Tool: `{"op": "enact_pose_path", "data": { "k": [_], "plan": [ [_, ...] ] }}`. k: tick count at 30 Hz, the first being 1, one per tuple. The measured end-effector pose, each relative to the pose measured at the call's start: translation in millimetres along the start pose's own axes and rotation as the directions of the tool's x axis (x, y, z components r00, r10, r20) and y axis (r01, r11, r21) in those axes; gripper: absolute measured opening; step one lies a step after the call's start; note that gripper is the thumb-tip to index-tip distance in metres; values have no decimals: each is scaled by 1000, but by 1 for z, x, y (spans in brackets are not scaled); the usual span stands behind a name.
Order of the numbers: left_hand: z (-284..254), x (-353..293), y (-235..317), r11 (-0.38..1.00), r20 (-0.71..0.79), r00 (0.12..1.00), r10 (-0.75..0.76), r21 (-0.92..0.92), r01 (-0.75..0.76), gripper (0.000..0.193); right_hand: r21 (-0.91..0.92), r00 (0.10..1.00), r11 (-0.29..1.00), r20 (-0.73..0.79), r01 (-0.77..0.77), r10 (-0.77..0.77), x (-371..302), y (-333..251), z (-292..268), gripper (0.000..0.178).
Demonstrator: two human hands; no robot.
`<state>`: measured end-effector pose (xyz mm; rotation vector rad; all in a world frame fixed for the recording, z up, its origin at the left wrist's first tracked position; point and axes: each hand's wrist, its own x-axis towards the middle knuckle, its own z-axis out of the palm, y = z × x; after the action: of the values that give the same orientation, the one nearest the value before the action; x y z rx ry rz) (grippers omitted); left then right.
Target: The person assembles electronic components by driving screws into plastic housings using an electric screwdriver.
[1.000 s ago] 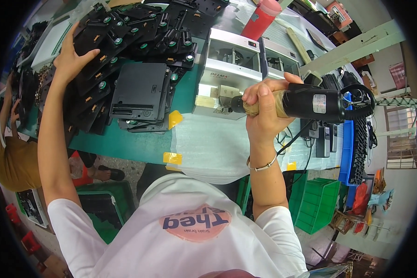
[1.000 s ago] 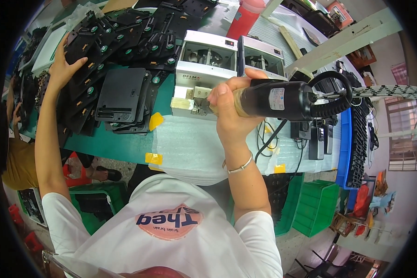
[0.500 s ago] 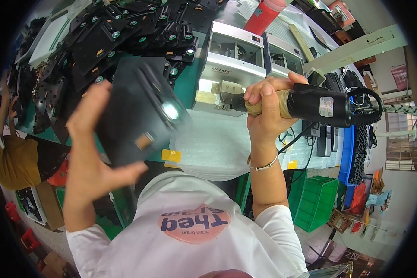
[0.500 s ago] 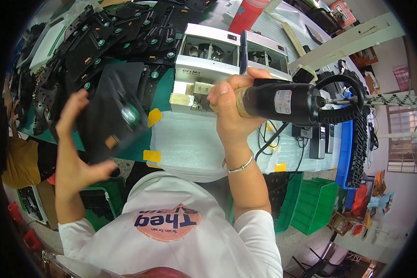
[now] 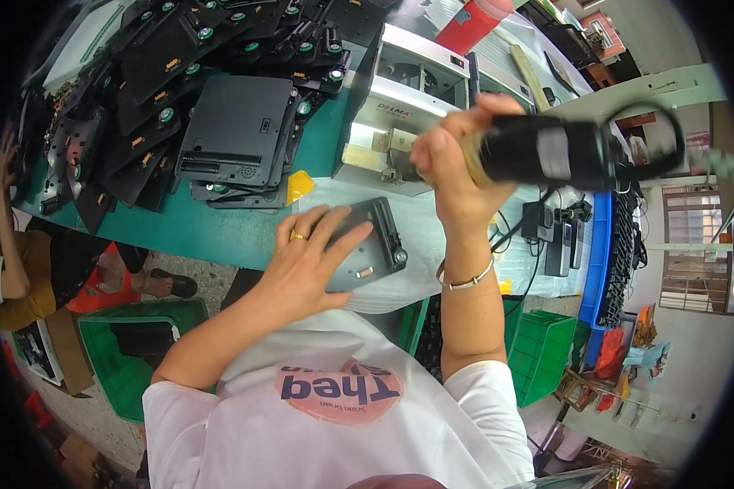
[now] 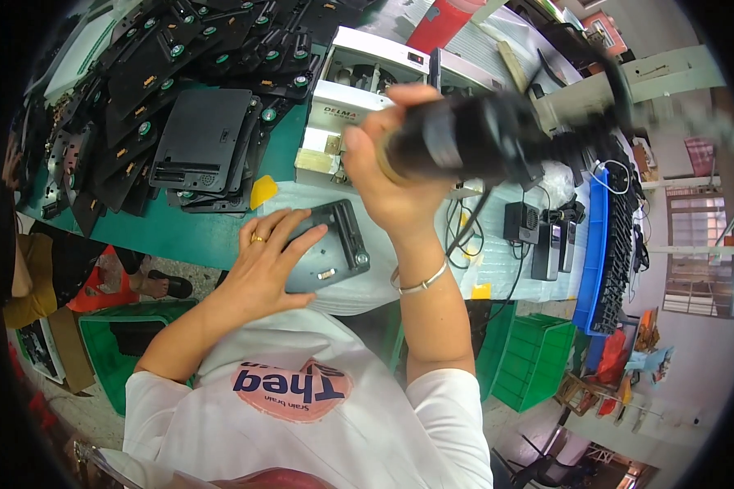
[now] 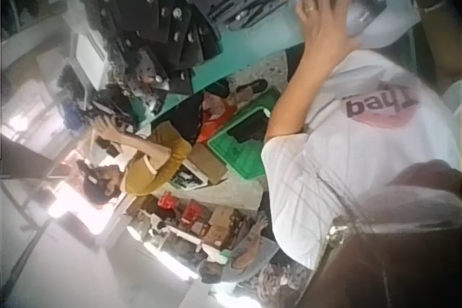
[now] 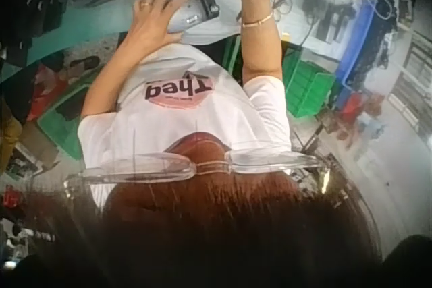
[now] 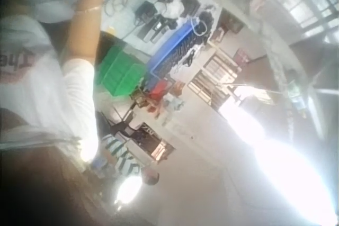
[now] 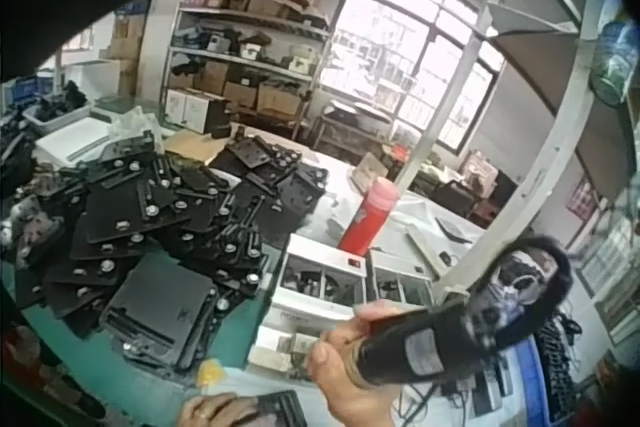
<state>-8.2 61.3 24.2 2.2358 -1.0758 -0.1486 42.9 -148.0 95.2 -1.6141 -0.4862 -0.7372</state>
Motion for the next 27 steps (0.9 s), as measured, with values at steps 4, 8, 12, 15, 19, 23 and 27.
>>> {"op": "enact_pose_path", "data": {
  "k": [4, 8, 12, 15, 19, 23, 27],
  "plan": [
    [-2, 4, -8, 999, 90, 996, 16, 33, -19, 83, -94, 986, 985, -106, -142, 132, 19, 2, 17, 42],
    [-4, 2, -14, 1000, 96, 995, 20, -3, -19, 73, -31, 983, 993, -148, -113, 107, 15, 7, 10, 41],
    [-5, -1, -14, 997, 93, 993, 73, -17, -72, 64, 111, 970, 984, -186, -141, 160, -8, -13, -4, 42],
    [-2, -2, -10, 989, 8, 990, 140, -52, -140, 50, 339, 950, 932, -230, -124, 210, -32, -26, -12, 45],
    [18, 5, -4, 967, -128, 961, 246, -43, -253, 41, 339, 948, 927, -208, -161, 241, -60, -27, -17, 46],
    [35, 10, -1, 964, -159, 951, 266, 48, -262, 47, 318, 949, 933, -205, -166, 239, -72, -29, -13, 45],
    [40, 10, -2, 973, -122, 966, 229, 67, -222, 51, 320, 940, 926, -208, -197, 272, -76, -27, -14, 45]
  ]
}}
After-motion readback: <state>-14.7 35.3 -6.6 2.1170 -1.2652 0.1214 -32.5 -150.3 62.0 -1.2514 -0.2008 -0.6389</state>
